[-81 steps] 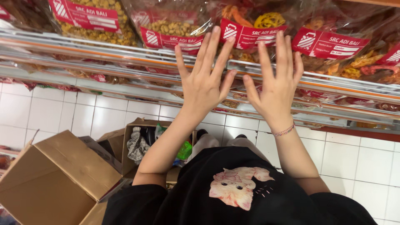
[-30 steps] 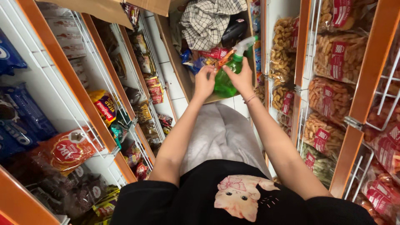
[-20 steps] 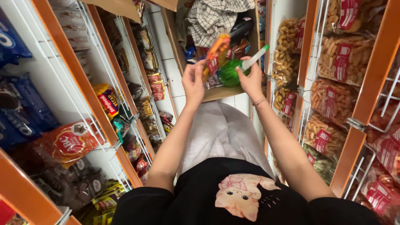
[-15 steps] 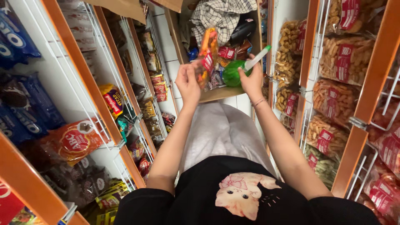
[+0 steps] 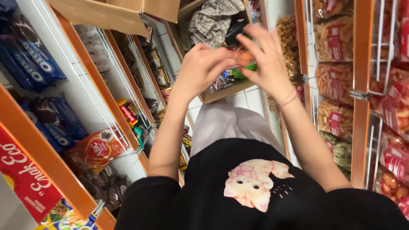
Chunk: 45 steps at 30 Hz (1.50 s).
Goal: The person takes packaged snacks from a cardboard box and places them onto wire shelves in a store aisle. They arrange the items in rows and later use a cloth to wipe the shelf surface.
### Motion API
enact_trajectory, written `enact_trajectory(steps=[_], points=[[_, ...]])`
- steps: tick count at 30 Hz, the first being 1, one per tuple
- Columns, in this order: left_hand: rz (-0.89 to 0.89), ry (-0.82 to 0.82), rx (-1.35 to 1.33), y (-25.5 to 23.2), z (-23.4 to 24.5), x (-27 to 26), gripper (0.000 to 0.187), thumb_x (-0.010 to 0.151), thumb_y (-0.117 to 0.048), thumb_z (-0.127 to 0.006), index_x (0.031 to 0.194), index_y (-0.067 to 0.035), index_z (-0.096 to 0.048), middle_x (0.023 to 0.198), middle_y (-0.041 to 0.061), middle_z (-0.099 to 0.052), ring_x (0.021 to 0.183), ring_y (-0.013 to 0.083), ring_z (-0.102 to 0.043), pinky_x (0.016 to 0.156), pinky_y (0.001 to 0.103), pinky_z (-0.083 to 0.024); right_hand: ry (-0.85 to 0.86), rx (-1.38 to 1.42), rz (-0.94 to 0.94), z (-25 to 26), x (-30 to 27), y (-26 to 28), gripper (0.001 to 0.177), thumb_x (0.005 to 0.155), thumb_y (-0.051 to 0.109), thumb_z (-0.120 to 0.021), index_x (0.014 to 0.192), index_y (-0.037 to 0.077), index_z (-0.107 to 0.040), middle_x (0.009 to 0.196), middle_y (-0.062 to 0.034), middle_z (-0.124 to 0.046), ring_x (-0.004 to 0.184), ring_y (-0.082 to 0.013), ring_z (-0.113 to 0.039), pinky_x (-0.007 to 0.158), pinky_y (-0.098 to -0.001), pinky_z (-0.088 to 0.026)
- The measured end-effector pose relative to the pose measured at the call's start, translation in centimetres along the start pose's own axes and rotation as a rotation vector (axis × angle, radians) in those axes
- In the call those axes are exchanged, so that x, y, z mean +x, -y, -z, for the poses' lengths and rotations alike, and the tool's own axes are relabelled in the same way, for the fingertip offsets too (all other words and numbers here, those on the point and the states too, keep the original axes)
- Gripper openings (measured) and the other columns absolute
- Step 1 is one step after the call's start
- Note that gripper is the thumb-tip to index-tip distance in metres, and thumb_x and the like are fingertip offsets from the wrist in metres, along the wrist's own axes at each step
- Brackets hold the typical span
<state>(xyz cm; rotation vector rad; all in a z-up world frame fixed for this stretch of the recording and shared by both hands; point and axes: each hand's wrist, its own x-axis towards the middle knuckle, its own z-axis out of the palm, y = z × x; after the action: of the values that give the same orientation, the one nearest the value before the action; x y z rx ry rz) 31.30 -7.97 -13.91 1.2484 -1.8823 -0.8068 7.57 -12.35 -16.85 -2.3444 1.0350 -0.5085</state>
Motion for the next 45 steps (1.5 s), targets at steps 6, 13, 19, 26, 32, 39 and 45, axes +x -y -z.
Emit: enact_trajectory(steps=[6, 13, 19, 26, 32, 39, 45], points=[[-0.248, 0.164, 0.194, -5.7, -0.1, 5.2, 0.017, 0.105, -0.034, -0.068, 0.105, -0.018, -0.075, 0.088, 0.002, -0.073, 0.079, 0.0214, -0.067, 0.088, 0.038, -0.047, 0.121, 0.359, -0.156, 3.6, -0.9, -0.8, 0.041, 0.078, 0.009, -0.084, 0.118, 0.005, -0.072, 0.095, -0.0137, -0.070, 0.082, -0.0232, -0.070, 0.077, -0.0326, -0.056], [-0.383, -0.082, 0.311, -9.6, 1.2, 7.1, 0.047, 0.095, -0.040, -0.077, 0.132, -0.013, -0.063, 0.138, 0.009, -0.060, 0.131, 0.0253, -0.059, 0.117, 0.051, -0.031, -0.112, 0.647, -0.220, 3.2, -6.6, -3.1, 0.036, 0.078, 0.004, -0.087, 0.111, 0.002, -0.072, 0.098, -0.0082, -0.073, 0.088, -0.0141, -0.066, 0.082, -0.0300, -0.054], [-0.060, -0.041, -0.236, -10.2, -0.5, 5.7, 0.058, 0.099, -0.031, -0.074, 0.149, -0.009, -0.053, 0.143, 0.010, -0.063, 0.129, 0.0199, -0.064, 0.109, 0.034, -0.051, -0.533, 1.443, -0.294, 1.4, -10.1, -1.7, 0.066, 0.082, 0.011, -0.092, 0.138, 0.006, -0.058, 0.132, -0.0056, -0.068, 0.123, -0.0177, -0.068, 0.105, -0.0341, -0.058], [0.077, 0.157, -0.419, -15.6, -6.1, 2.0, 0.056, 0.091, -0.013, -0.081, 0.140, 0.001, -0.059, 0.118, 0.012, -0.078, 0.107, 0.0154, -0.074, 0.097, 0.029, -0.057, -0.588, 1.518, -0.253, 2.6, -17.5, 0.5, 0.076, 0.080, 0.014, -0.093, 0.143, 0.003, -0.052, 0.135, -0.0091, -0.067, 0.125, -0.0227, -0.067, 0.105, -0.0407, -0.058], [-0.093, 0.296, -0.427, -21.4, -9.7, -0.9, 0.058, 0.089, -0.013, -0.084, 0.138, 0.003, -0.059, 0.114, 0.012, -0.076, 0.100, 0.0109, -0.070, 0.092, 0.027, -0.055, -0.714, 1.319, -0.265, 3.8, -26.9, 2.3, 0.063, 0.083, 0.005, -0.090, 0.138, -0.001, -0.060, 0.130, -0.0099, -0.071, 0.121, -0.0215, -0.068, 0.107, -0.0398, -0.056], [0.108, 0.511, -0.811, -25.0, -18.1, -5.3, 0.036, 0.101, -0.012, -0.069, 0.134, 0.003, -0.064, 0.109, 0.005, -0.076, 0.097, 0.0091, -0.070, 0.088, 0.026, -0.058, -0.977, 1.081, -0.390, 5.4, -39.2, 7.1, 0.051, 0.080, 0.006, -0.090, 0.125, 0.001, -0.066, 0.121, -0.0061, -0.073, 0.112, -0.0151, -0.069, 0.102, -0.0343, -0.057], [0.149, 0.710, -1.091, -27.2, -25.7, -7.6, 0.031, 0.103, -0.006, -0.067, 0.132, 0.006, -0.066, 0.123, 0.010, -0.069, 0.112, 0.0172, -0.065, 0.100, 0.034, -0.053, -1.258, 0.945, -0.560, 7.2, -47.5, 11.6, 0.041, 0.081, 0.003, -0.087, 0.118, 0.001, -0.069, 0.116, -0.0058, -0.074, 0.105, -0.0136, -0.070, 0.095, -0.0323, -0.058]])
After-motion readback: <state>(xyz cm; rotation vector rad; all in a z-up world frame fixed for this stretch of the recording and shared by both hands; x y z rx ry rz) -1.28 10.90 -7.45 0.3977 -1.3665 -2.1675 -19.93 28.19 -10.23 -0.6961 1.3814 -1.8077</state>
